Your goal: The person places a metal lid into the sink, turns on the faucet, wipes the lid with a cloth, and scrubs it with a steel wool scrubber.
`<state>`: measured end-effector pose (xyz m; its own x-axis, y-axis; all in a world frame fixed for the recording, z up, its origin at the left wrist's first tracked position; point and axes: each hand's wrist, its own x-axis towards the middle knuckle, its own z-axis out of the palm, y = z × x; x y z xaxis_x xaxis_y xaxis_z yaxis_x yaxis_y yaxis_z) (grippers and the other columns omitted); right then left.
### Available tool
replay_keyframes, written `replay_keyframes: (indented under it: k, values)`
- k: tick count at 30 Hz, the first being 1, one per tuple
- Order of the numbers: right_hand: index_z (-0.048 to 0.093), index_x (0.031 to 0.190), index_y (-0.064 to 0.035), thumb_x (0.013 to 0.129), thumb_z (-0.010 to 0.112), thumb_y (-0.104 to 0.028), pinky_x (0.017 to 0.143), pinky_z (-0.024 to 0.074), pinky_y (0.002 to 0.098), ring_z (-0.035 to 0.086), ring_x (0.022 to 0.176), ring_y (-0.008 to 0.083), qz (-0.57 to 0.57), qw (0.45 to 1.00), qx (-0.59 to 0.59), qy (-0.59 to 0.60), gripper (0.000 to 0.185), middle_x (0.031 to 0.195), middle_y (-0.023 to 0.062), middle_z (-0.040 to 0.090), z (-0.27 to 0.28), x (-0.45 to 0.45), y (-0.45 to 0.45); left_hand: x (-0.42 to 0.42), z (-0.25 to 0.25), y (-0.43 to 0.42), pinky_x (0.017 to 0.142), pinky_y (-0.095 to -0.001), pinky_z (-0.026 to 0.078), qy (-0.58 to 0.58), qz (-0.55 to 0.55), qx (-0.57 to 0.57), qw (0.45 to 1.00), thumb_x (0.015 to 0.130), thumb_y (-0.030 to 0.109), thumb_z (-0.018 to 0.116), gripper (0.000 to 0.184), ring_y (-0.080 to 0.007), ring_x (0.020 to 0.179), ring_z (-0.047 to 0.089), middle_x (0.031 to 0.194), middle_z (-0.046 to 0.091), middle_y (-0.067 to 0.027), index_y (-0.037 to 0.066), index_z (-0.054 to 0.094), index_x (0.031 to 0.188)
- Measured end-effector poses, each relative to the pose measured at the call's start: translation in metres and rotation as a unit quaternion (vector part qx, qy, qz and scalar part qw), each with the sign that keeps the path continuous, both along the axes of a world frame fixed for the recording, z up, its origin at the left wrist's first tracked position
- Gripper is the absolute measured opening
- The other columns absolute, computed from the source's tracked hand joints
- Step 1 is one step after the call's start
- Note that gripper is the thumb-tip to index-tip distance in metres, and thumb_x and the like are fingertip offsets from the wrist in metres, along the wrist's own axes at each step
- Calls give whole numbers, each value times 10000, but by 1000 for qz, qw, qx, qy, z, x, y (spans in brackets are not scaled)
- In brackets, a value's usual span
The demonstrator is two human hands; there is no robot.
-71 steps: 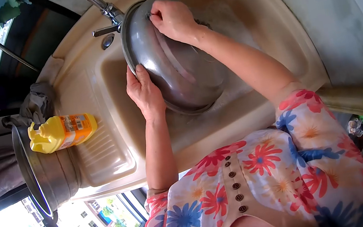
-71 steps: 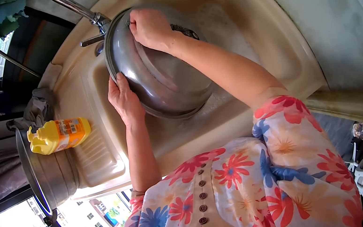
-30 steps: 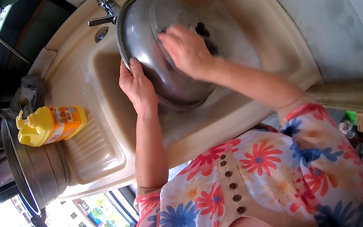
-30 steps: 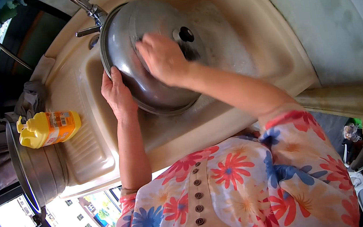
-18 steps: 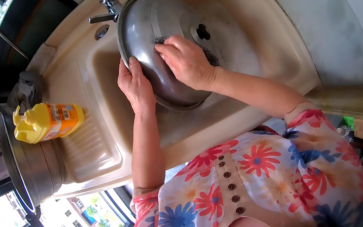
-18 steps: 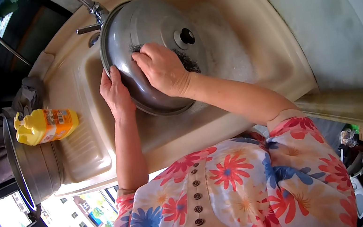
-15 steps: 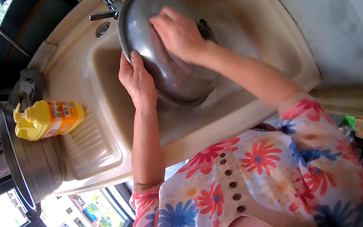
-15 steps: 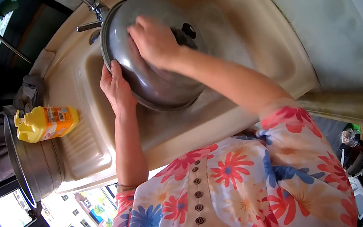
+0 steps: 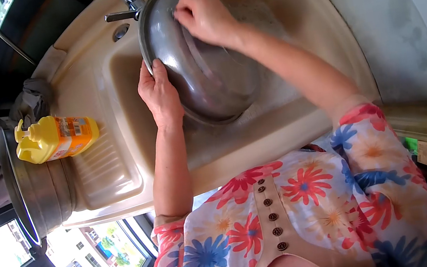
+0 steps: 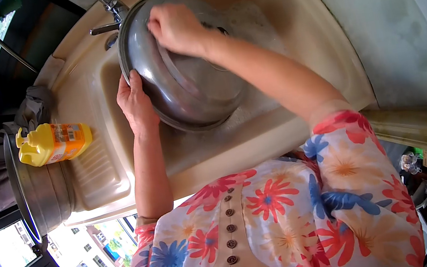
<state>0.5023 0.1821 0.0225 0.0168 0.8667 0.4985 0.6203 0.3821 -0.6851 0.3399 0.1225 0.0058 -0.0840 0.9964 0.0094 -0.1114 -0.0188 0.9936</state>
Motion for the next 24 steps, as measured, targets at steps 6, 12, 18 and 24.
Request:
replay_keyframes:
  k: [6,12,18,24]
  values:
    - [521,823,-33,786,580,-86,630,453,406,560,703,338,51,998,29,10,88,765,132,559,-18,-15,-80,1,3,-1,707,-219,418,6,8,-10,1000,940,173,460,282,-69,776,492,878,586,-13,-20,545,1127]
    - [522,809,-24,798,572,-40,573,458,358,581,663,307,39,998,-7,46,54,733,131,578,-3,-8,-54,2,1,-1,688,-215,411,-15,13,-6,1000,940,175,458,288,-68,761,482,867,583,-12,-19,543,1136]
    - [501,777,-39,789,563,-65,569,435,417,552,663,334,46,997,57,15,69,729,131,556,-24,-16,-84,-1,0,1,698,-214,414,1,-3,-4,1000,943,163,453,290,-64,763,481,882,584,-9,-27,537,1145]
    - [503,752,-31,779,570,-50,561,431,395,542,645,319,25,996,82,-7,75,706,128,549,-22,-20,-87,2,2,-2,694,-213,415,-6,22,-16,1000,944,157,452,288,-60,758,478,872,580,-8,-23,531,1154]
